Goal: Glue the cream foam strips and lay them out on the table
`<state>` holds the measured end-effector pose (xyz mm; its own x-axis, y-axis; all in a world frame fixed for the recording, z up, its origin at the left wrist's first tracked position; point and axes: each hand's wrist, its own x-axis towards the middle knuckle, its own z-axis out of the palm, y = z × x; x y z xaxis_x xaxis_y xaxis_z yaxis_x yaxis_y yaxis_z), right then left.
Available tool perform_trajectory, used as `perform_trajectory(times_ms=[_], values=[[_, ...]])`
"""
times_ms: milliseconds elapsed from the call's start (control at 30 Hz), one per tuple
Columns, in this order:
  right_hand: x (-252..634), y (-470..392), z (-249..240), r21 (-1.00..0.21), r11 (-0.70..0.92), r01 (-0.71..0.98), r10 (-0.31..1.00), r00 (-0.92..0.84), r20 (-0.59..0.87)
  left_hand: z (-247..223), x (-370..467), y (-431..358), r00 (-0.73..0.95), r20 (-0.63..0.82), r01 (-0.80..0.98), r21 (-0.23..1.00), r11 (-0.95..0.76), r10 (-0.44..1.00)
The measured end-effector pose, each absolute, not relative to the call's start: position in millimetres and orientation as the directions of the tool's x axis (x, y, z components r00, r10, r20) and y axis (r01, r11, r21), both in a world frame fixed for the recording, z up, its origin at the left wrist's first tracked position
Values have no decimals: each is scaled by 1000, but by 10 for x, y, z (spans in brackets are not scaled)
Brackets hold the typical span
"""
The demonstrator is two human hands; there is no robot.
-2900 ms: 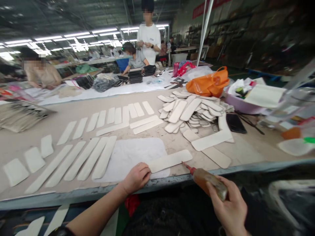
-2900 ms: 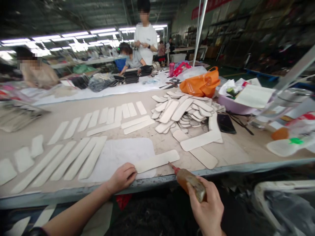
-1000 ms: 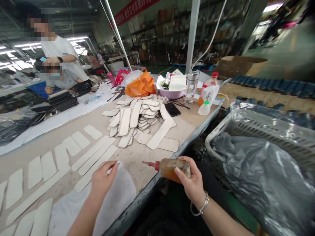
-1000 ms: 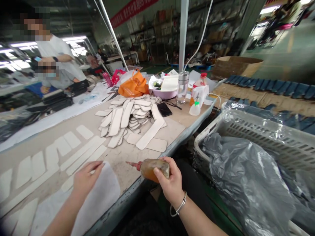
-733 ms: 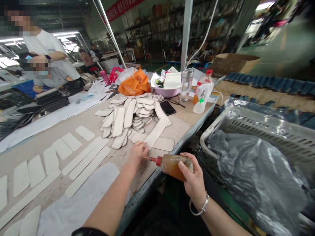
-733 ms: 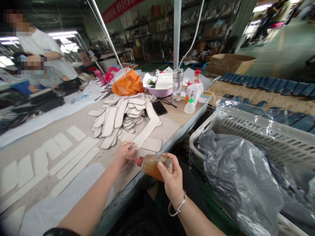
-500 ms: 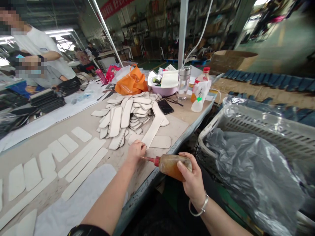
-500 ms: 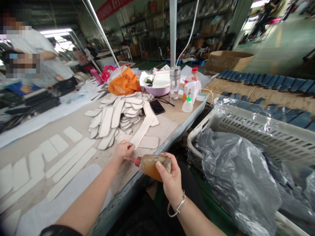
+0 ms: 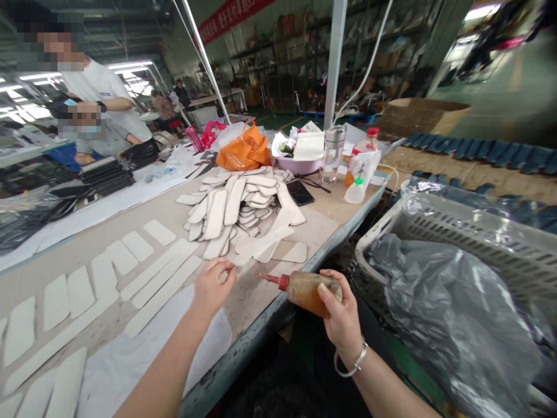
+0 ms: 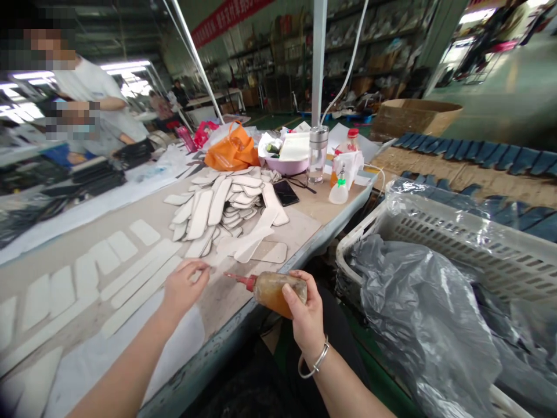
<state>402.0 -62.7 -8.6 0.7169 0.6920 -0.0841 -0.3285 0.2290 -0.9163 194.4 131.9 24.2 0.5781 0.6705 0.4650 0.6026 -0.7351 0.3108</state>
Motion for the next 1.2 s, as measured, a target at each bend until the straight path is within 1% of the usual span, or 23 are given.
perform_trajectory(times_ms=[67, 133, 233, 333, 433, 500, 600, 667, 833, 1033, 1100, 1200], values=[[3989, -627, -93, -915, 227, -334, 711, 699, -79, 308, 1486, 1068, 633, 465, 578, 247, -777, 619], [3930, -622, -98, -927, 200, -318, 732, 677, -74, 303, 1033, 781, 686, 403, 581, 198, -789, 606], [3784, -601, -84, -961, 135, -244, 778, 627, -50, 208, 509, 391, 705, 288, 634, 152, -758, 648], [3583, -563, -52, -989, 101, -111, 824, 567, 20, 79, 236, 155, 650, 256, 700, 166, -695, 716], [3364, -524, -35, -992, 121, 36, 869, 478, 123, -21, 133, 62, 549, 307, 737, 261, -624, 777], [3225, -502, -36, -979, 146, 146, 897, 397, 193, -58, 99, 26, 504, 359, 725, 318, -611, 785], [3032, -469, -32, -932, 206, 299, 917, 274, 290, -76, 61, -33, 493, 397, 702, 344, -624, 774], [2912, -443, -19, -897, 255, 361, 919, 199, 341, -73, 42, -67, 524, 380, 686, 342, -642, 762], [2671, -372, 39, -844, 336, 418, 913, 74, 400, -45, 41, -91, 570, 364, 655, 338, -675, 736], [2519, -345, 68, -825, 350, 444, 927, -37, 374, -26, 54, -74, 584, 353, 643, 347, -682, 731], [2505, -349, 62, -812, 355, 463, 926, -58, 372, -31, 48, -75, 588, 351, 642, 347, -684, 729], [2545, -350, 45, -800, 338, 495, 930, -44, 365, -39, 39, -85, 587, 335, 653, 342, -676, 737]])
